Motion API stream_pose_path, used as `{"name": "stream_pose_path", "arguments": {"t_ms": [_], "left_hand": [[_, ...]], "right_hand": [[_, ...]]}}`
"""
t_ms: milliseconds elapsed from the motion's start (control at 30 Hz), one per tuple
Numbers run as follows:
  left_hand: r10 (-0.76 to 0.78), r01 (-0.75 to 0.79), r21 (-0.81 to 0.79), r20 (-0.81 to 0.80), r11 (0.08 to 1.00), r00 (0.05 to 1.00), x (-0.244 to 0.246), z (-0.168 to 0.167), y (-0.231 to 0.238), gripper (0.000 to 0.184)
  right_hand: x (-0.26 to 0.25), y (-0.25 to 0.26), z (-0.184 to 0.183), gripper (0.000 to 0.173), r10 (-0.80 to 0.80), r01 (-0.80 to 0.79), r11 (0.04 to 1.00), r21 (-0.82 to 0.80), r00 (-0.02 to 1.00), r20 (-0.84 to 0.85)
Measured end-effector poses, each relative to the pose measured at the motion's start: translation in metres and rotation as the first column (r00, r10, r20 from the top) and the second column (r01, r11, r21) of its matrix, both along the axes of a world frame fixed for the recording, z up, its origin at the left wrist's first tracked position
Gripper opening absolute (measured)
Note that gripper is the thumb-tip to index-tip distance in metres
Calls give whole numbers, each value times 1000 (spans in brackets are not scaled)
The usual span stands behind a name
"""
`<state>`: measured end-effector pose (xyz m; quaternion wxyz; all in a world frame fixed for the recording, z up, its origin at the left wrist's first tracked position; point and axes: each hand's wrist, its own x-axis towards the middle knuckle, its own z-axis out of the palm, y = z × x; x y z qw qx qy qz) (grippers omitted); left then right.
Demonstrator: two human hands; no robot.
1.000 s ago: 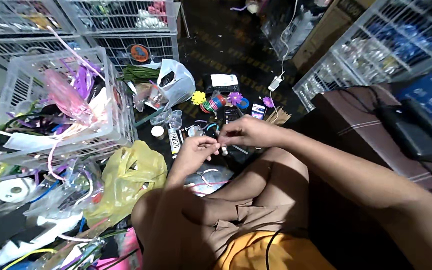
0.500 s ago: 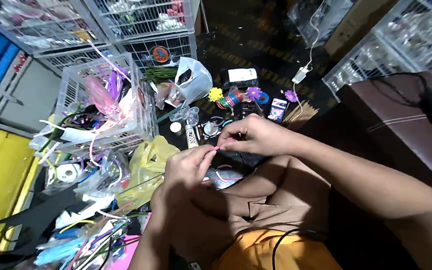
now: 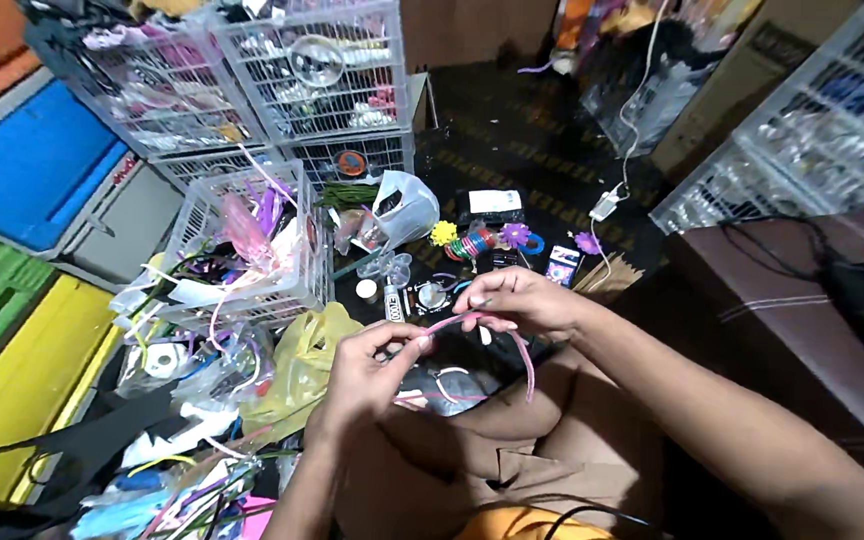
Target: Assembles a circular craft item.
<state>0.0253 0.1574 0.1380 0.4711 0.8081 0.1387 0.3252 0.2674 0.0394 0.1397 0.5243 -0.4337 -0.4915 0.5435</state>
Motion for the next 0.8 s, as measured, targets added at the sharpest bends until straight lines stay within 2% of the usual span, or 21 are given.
{"name": "stream_pose_path", "arguments": {"t_ms": [100, 200, 300, 367, 433, 633, 800], "left_hand": [[87, -88, -48, -24, 995, 996, 2, 3, -3, 12], [180, -178, 56, -40, 982, 983, 4, 1, -4, 15], [247, -244, 215, 11, 946, 969, 6, -6, -2, 16], [255, -249, 278, 15, 928, 967, 6, -9, 0, 15], [256, -244, 298, 0, 923, 967, 6, -11, 2, 14], [267, -236, 336, -46, 912, 963, 2, -16, 5, 15], [357, -301, 444, -46, 844, 933, -2, -24, 6, 18]], "right_hand": [[-11, 2, -4, 16, -149, 149, 989, 2, 988, 42], [-24, 1, -4, 13, -285, 271, 959, 89, 909, 305], [-39, -2, -4, 18, -327, 251, 945, 211, 777, 538], [-46, -4, -9, 23, -355, 212, 932, 293, 689, 632], [-49, -4, -13, 26, -372, 196, 925, 325, 637, 675], [-48, 0, -19, 24, -410, 228, 910, 347, 623, 666], [-47, 3, -21, 26, -476, 152, 873, 463, 473, 742]]}}
